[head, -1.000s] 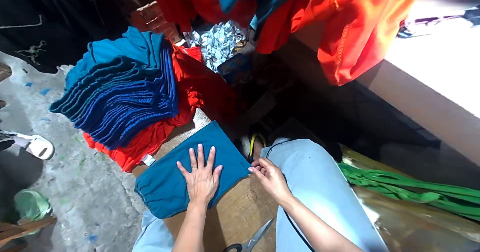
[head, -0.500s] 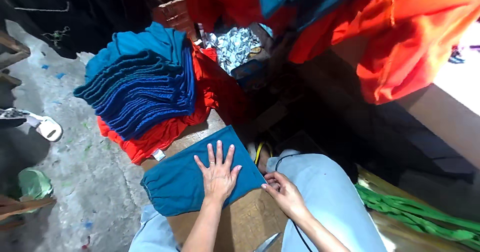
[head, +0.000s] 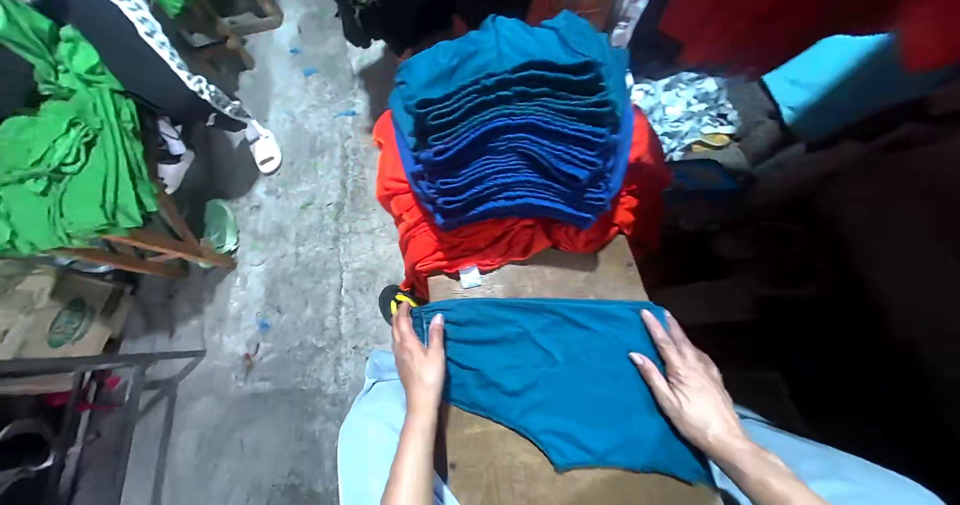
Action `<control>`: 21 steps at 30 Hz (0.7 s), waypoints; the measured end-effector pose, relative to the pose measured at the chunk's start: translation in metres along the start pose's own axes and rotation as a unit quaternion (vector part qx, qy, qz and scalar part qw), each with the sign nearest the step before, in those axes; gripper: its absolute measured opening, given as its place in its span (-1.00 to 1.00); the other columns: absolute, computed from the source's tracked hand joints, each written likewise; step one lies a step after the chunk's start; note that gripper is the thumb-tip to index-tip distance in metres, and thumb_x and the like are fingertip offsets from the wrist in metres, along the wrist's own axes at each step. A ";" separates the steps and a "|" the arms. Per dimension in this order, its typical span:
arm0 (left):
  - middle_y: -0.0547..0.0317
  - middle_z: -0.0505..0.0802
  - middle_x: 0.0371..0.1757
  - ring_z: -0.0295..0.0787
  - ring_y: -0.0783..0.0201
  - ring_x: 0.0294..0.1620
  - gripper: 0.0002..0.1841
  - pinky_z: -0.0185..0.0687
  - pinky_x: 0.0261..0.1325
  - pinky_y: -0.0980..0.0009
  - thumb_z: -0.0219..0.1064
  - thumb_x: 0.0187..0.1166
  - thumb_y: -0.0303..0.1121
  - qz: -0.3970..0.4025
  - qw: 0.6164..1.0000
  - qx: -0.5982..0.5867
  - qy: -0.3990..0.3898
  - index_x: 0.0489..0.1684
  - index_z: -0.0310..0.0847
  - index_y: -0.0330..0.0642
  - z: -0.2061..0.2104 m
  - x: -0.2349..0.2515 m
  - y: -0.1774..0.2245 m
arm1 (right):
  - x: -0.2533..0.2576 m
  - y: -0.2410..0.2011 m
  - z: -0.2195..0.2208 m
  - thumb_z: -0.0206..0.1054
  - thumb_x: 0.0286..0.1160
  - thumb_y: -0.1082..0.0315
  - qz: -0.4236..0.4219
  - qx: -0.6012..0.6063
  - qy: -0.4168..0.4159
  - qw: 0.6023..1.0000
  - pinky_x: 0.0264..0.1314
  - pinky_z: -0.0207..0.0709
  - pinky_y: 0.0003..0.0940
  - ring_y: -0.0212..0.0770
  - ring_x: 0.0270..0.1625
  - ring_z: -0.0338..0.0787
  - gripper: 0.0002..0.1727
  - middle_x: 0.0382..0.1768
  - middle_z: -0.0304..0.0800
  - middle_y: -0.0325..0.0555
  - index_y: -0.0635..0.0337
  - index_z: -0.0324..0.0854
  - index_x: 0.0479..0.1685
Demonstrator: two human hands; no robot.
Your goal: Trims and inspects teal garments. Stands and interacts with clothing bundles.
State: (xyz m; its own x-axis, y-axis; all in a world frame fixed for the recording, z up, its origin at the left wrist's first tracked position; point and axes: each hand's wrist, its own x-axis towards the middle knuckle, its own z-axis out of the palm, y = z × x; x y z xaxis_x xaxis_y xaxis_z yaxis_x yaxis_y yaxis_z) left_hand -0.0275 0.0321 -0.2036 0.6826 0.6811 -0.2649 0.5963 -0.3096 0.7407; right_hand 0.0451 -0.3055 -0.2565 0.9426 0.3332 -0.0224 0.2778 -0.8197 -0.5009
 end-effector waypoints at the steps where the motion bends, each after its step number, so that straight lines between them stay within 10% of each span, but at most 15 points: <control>1: -0.24 0.61 0.54 0.54 -0.10 0.54 -0.41 0.42 0.54 -0.11 0.28 0.73 -0.15 -0.075 0.994 -0.074 -0.017 0.66 0.34 -0.28 -0.005 0.008 -0.008 | -0.007 0.002 0.000 -0.19 0.69 -0.29 0.010 0.019 -0.002 1.000 0.61 0.16 0.49 0.40 0.71 0.35 -0.14 0.77 0.20 0.30 0.09 0.22 0.83; 6: -0.11 0.84 0.03 0.80 0.09 0.07 -0.57 0.67 0.23 0.07 0.47 0.53 -0.37 -0.071 0.990 -0.121 0.003 0.36 0.61 -0.28 0.000 0.001 -0.020 | -0.037 -0.003 -0.010 -0.07 0.76 -0.05 0.016 0.053 -0.018 0.998 0.77 0.17 0.09 0.36 0.74 0.31 -0.18 0.71 0.21 0.49 0.48 0.09 0.79; 10: -0.13 0.81 0.23 0.80 0.10 0.18 -0.41 0.67 0.29 0.12 0.47 0.48 -0.44 0.021 0.993 -0.115 0.014 0.56 0.47 -0.27 0.000 -0.010 -0.021 | -0.045 -0.007 -0.015 -0.06 0.80 0.03 0.021 0.048 -0.027 0.998 0.83 0.07 -0.08 0.35 0.76 0.27 -0.18 0.70 0.13 0.60 0.63 0.00 0.75; 15: -0.01 0.81 0.21 0.81 0.25 0.12 -0.61 0.74 0.20 0.29 0.42 0.52 -0.44 0.028 0.986 -0.156 -0.047 0.34 0.66 -0.21 -0.013 0.004 -0.027 | -0.047 -0.010 -0.021 -0.03 0.80 -0.05 0.038 0.099 -0.044 0.993 0.88 -0.10 -0.26 0.23 0.86 0.07 -0.05 0.75 -0.16 0.68 0.71 -0.24 0.76; 18: 0.09 0.83 0.16 0.80 0.28 0.09 -0.65 0.73 0.15 0.29 0.44 0.51 -0.43 0.017 0.986 -0.146 -0.081 0.27 0.73 -0.11 -0.018 0.015 -0.023 | -0.039 -0.015 -0.025 -0.18 0.81 -0.17 0.104 0.197 -0.060 0.973 0.93 -0.34 -0.25 0.08 0.94 -0.26 0.00 0.83 -0.43 0.55 0.62 -0.37 0.81; 21: 0.16 0.85 -0.01 0.80 0.34 -0.01 -0.79 0.74 0.08 0.35 0.50 0.44 -0.46 0.053 0.988 -0.132 -0.052 0.00 0.82 -0.12 -0.014 0.019 -0.021 | -0.029 -0.017 -0.024 -0.36 0.84 -0.10 0.212 0.268 -0.052 0.938 0.91 -0.25 -0.39 -0.23 0.92 -0.13 -0.15 0.88 -0.26 0.27 0.43 -0.25 0.87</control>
State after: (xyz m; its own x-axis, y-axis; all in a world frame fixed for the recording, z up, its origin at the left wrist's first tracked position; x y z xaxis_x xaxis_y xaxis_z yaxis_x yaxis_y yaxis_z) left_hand -0.0330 0.0613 -0.2160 0.7835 0.5780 -0.2283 0.3967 -0.1824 0.8996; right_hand 0.0177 -0.3119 -0.2265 0.9163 0.0978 -0.3883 -0.2768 -0.5458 -0.7909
